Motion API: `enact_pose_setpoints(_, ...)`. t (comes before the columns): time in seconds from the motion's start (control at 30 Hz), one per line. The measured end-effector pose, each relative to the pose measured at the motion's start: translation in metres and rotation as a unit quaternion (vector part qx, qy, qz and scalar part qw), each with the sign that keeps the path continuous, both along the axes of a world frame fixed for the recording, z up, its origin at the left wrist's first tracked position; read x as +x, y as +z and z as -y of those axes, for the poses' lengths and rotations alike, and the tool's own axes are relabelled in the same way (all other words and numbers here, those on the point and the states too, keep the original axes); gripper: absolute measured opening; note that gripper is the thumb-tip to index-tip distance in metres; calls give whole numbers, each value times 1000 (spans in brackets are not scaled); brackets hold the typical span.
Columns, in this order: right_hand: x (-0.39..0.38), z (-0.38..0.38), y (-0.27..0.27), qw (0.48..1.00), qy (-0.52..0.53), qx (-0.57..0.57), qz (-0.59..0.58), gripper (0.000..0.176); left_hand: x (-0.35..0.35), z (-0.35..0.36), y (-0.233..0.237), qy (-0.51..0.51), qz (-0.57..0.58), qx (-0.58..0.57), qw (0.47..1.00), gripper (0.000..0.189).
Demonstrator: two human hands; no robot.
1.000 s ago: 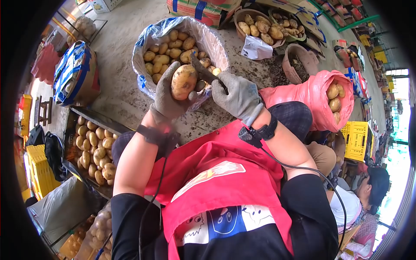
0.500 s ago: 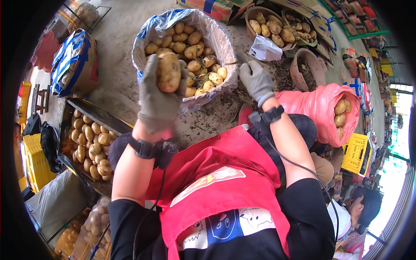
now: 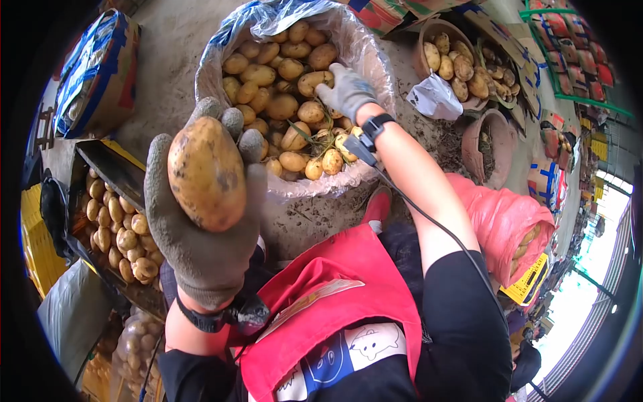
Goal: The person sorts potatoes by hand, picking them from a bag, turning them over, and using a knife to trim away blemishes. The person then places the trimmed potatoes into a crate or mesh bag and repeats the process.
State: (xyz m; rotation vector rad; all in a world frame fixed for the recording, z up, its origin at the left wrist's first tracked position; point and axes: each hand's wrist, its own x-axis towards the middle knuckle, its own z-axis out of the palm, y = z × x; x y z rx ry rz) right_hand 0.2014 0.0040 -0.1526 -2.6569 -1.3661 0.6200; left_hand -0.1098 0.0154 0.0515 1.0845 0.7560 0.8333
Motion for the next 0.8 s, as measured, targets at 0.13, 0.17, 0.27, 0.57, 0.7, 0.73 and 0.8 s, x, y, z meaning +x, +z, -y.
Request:
enact_pose_setpoints(0.13,-19,-51,-56,988,-69,-138,4,101,3,-14,-1,5,137,-269,953,46)
enact_pose_setpoints(0.17,-22,-62,-59,982,-93,-165,9,106,3,-16,-3,4,139,-281,950,45)
enact_pose_setpoints(0.27,-22,-66,-58,978,-112,-175,6,108,2,-20,-3,4,154,-310,938,43)
enact_pose_setpoints(0.57,-30,50,55,447,-103,207,-864,73,-1,9,7,-211,-30,-63,975,45)
enact_pose_setpoints(0.7,-49,113,147,501,-1,284,-817,96,4,45,2,-335,13,-220,916,59)
enact_pose_setpoints(0.73,-54,129,168,521,40,307,-795,97,5,53,2,-344,14,-213,914,59)
enact_pose_setpoints(0.8,-65,170,200,578,33,342,-740,92,6,71,3,-395,58,-230,887,59)
